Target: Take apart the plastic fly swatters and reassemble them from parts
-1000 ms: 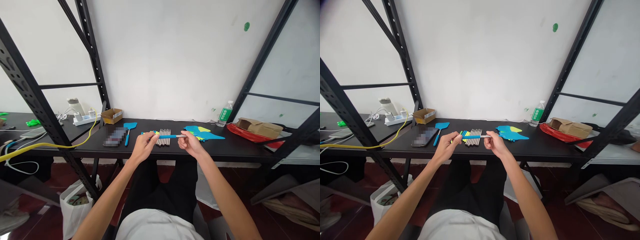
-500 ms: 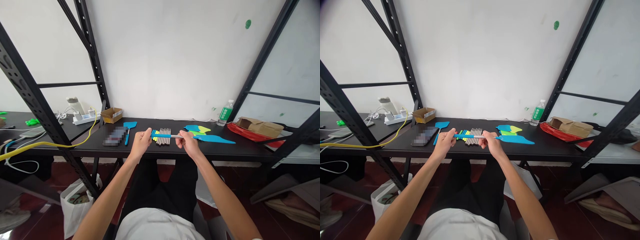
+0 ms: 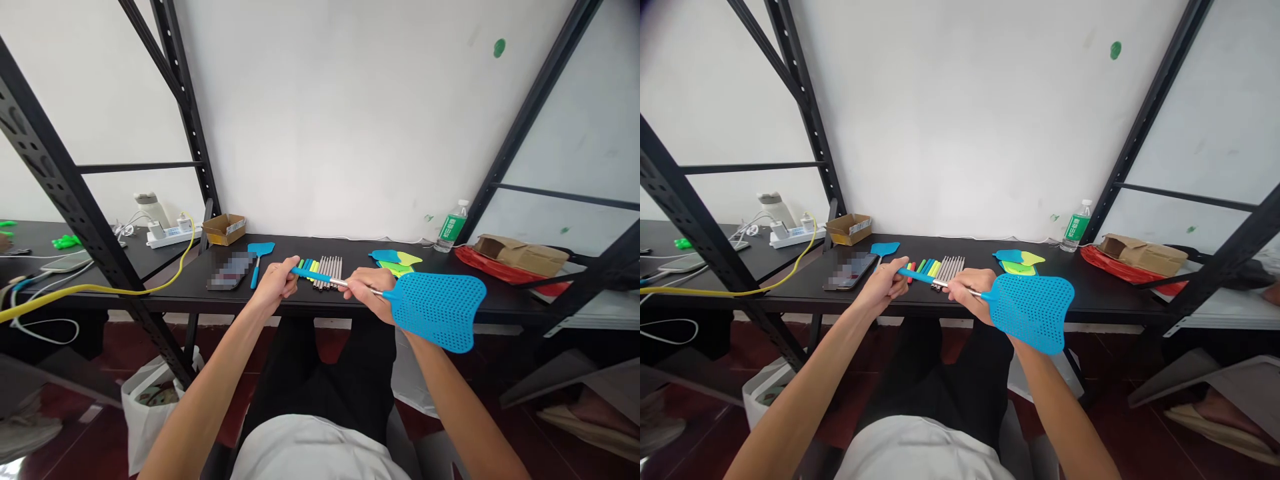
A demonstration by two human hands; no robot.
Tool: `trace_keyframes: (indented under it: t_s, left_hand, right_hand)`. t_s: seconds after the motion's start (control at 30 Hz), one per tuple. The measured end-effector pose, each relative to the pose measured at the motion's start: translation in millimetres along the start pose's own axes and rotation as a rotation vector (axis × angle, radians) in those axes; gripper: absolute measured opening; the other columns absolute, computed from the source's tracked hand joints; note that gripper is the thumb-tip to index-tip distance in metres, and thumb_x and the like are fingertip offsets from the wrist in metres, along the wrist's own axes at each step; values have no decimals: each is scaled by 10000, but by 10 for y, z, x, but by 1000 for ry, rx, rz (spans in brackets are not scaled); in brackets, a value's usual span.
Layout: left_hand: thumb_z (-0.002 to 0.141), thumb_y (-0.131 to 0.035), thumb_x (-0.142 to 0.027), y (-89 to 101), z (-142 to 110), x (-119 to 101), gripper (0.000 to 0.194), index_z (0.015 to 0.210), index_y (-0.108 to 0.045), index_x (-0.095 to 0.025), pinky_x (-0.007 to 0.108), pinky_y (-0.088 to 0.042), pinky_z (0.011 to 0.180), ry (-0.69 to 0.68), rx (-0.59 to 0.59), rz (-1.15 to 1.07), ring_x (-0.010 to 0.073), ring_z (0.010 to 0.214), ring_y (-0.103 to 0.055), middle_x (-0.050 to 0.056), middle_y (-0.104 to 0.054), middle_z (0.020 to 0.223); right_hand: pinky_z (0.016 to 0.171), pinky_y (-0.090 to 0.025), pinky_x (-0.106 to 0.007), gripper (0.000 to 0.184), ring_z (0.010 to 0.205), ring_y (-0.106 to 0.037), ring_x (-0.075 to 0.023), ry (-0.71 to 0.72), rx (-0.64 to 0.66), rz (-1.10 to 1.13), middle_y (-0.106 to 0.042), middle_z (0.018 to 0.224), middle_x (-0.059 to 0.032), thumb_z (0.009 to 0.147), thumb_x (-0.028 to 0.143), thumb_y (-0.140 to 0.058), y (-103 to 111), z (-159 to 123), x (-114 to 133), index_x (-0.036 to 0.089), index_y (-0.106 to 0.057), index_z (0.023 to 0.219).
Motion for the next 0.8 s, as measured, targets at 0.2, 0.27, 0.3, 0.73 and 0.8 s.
trace_keyframes:
  t_s: [0.2, 0.27, 0.3, 0.73, 0.8]
  left_hand:
    - [936, -494, -562, -96, -152, -205, 543, 545, -449, -187, 256, -336, 471, -231, -7, 219, 93, 456, -403, 3, -474, 515]
    - [930, -537, -528, -138, -203, -272, 445, 657, -556, -178, 244, -352, 490, -322, -8, 270, 93, 488, -429, -6, -499, 565]
    - [920, -567, -510, -153, -225, -295, 378, 737, -598, -181, 239, -354, 492, -353, 1, 284, 95, 499, -435, -15, -496, 580]
    - [918, -577, -479, -42, -270, -305, 300, 927, -649, -188, 260, -360, 547, -479, -34, 587, 139, 569, -491, -5, -566, 627]
    - [951, -520, -473, -65, -292, -321, 326, 839, -630, -186, 255, -338, 547, -508, -40, 633, 128, 558, -466, -10, -547, 614]
  right_hand:
    - [492, -380, -290, 500, 538, -525, -174, -275, -168, 642, -578, 569, -45, 872, 645, -484, -118, 90, -282, 215, -649, 679]
    - [468, -363, -288, 534, 504, -475, -164, -362, -219, 811, -511, 542, -29, 879, 683, -436, -169, 121, -304, 229, -564, 630]
    - [464, -360, -288, 545, 497, -459, -161, -397, -224, 856, -489, 534, -25, 882, 692, -425, -184, 131, -303, 232, -531, 610]
    - [488, -359, -277, 517, 479, -465, -143, -496, -43, 859, -556, 506, -52, 918, 520, -461, -151, 90, -272, 182, -625, 563]
    - [490, -363, -272, 485, 483, -473, -142, -472, -59, 863, -569, 507, -56, 911, 474, -474, -148, 97, -252, 176, -643, 568]
Point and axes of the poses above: each hand's wrist, its own z-axis towards the middle knuckle, its own y-axis out of the back of the hand, x = y × z, the point moved 1 cm from there along z, towards the middle knuckle
